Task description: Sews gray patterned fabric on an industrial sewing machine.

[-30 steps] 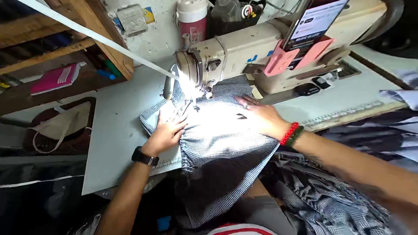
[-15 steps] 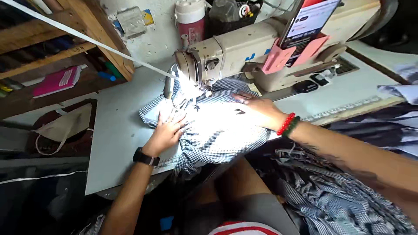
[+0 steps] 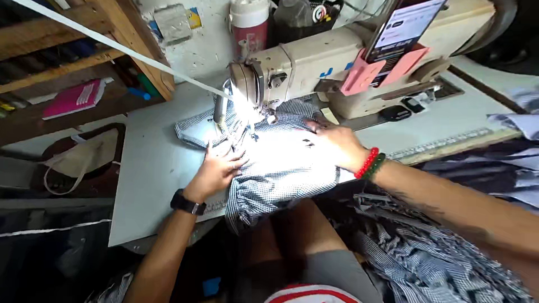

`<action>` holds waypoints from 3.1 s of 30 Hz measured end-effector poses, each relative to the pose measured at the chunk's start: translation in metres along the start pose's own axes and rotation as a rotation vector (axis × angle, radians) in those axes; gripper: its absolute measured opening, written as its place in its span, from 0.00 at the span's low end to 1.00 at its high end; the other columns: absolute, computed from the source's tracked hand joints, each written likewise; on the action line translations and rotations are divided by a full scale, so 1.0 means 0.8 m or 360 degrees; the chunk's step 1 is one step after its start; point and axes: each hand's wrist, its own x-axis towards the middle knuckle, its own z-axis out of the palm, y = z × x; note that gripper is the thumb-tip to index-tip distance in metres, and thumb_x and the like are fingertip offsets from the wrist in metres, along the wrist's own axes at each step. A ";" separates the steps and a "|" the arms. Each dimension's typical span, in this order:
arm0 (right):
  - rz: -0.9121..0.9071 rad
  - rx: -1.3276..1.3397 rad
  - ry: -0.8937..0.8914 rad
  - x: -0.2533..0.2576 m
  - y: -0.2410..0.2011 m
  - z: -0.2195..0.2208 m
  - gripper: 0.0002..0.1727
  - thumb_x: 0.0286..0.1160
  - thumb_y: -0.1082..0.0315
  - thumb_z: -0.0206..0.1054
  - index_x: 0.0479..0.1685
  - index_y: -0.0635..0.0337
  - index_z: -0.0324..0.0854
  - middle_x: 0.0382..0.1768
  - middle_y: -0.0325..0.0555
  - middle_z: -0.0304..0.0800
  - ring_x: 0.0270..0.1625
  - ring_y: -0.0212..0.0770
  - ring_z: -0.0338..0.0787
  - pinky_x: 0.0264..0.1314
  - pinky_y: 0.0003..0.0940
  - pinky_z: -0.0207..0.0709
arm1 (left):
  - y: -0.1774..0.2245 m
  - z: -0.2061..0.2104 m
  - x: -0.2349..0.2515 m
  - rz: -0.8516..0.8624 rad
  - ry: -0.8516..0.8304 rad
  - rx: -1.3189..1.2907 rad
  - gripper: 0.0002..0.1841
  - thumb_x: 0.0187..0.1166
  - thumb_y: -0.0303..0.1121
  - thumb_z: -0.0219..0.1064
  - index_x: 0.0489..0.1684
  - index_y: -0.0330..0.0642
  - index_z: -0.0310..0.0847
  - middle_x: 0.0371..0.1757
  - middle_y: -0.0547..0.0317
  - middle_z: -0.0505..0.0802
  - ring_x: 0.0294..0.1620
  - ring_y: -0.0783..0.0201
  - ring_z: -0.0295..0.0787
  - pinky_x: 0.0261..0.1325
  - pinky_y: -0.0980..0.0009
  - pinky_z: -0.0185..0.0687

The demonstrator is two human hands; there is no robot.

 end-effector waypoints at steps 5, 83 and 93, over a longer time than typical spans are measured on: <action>-0.0050 0.0052 0.0019 -0.014 -0.019 0.007 0.14 0.70 0.68 0.73 0.53 0.61 0.90 0.49 0.64 0.92 0.40 0.65 0.93 0.31 0.65 0.80 | 0.008 -0.004 -0.011 -0.0102 -0.0066 -0.0059 0.22 0.84 0.46 0.60 0.74 0.55 0.85 0.81 0.66 0.83 0.90 0.53 0.65 0.86 0.21 0.31; -0.0258 0.0066 0.0379 0.103 -0.022 0.006 0.14 0.75 0.72 0.71 0.57 0.53 0.90 0.57 0.59 0.92 0.56 0.66 0.93 0.44 0.66 0.85 | -0.066 -0.013 0.070 -0.0415 0.0328 -0.0034 0.15 0.82 0.47 0.66 0.51 0.53 0.96 0.70 0.65 0.92 0.84 0.53 0.74 0.88 0.24 0.34; -0.0107 0.0183 0.0128 0.073 -0.040 0.032 0.22 0.79 0.67 0.68 0.72 0.39 0.85 0.75 0.50 0.84 0.68 0.61 0.88 0.54 0.64 0.83 | -0.080 -0.016 0.049 -0.0299 0.0170 -0.0359 0.10 0.73 0.46 0.75 0.39 0.52 0.95 0.75 0.64 0.87 0.92 0.55 0.59 0.84 0.21 0.19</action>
